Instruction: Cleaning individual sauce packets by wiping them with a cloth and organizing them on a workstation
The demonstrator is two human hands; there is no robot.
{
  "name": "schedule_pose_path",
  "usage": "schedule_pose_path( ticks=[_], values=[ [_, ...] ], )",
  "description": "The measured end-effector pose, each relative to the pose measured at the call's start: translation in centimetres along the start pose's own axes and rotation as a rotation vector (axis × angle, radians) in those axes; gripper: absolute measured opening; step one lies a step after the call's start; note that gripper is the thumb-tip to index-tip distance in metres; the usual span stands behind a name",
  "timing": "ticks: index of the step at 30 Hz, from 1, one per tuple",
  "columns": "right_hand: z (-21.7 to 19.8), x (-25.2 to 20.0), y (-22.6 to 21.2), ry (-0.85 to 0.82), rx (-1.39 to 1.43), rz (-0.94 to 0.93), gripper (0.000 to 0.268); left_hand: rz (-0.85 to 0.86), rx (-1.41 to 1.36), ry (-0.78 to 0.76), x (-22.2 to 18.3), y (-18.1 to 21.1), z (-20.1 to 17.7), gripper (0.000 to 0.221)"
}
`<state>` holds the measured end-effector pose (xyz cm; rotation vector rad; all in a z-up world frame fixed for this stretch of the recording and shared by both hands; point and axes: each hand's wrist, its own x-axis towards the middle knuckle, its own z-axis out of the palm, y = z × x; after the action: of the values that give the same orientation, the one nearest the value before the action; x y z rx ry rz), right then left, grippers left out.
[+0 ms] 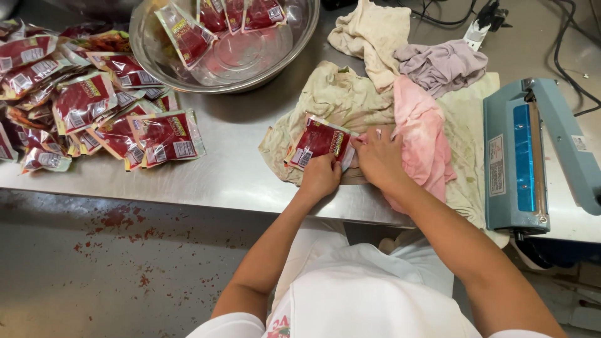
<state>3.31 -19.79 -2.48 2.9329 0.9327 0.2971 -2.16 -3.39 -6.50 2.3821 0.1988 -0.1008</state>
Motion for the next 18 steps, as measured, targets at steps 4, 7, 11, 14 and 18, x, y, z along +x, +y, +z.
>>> schedule_pose_path(
  ticks=[4, 7, 11, 14, 18],
  values=[
    [-1.4, -2.6, -3.1, -0.073, 0.094, -0.074, 0.029, 0.027, -0.003, 0.1, 0.6, -1.6, 1.7, 0.024],
    [-0.5, -4.4, -3.0, -0.069, 0.045, -0.119, 0.025, 0.084, -0.059, 0.128, -2.1, -0.7, 0.8, 0.023],
    [-1.2, -2.5, -0.8, -0.051, 0.043, -0.042, 0.03, 0.247, -0.001, 0.151, -5.6, 0.7, -0.6, 0.027],
    [-3.4, -3.3, -1.6, -0.198, 0.135, -0.107, 0.031, 0.403, 0.117, 0.284, -5.6, -1.8, 1.8, 0.017],
    [-4.5, -4.5, -2.3, -0.323, 0.144, -0.164, 0.035, 0.574, 0.179, 0.446, -5.6, -2.7, 2.6, 0.009]
  ],
)
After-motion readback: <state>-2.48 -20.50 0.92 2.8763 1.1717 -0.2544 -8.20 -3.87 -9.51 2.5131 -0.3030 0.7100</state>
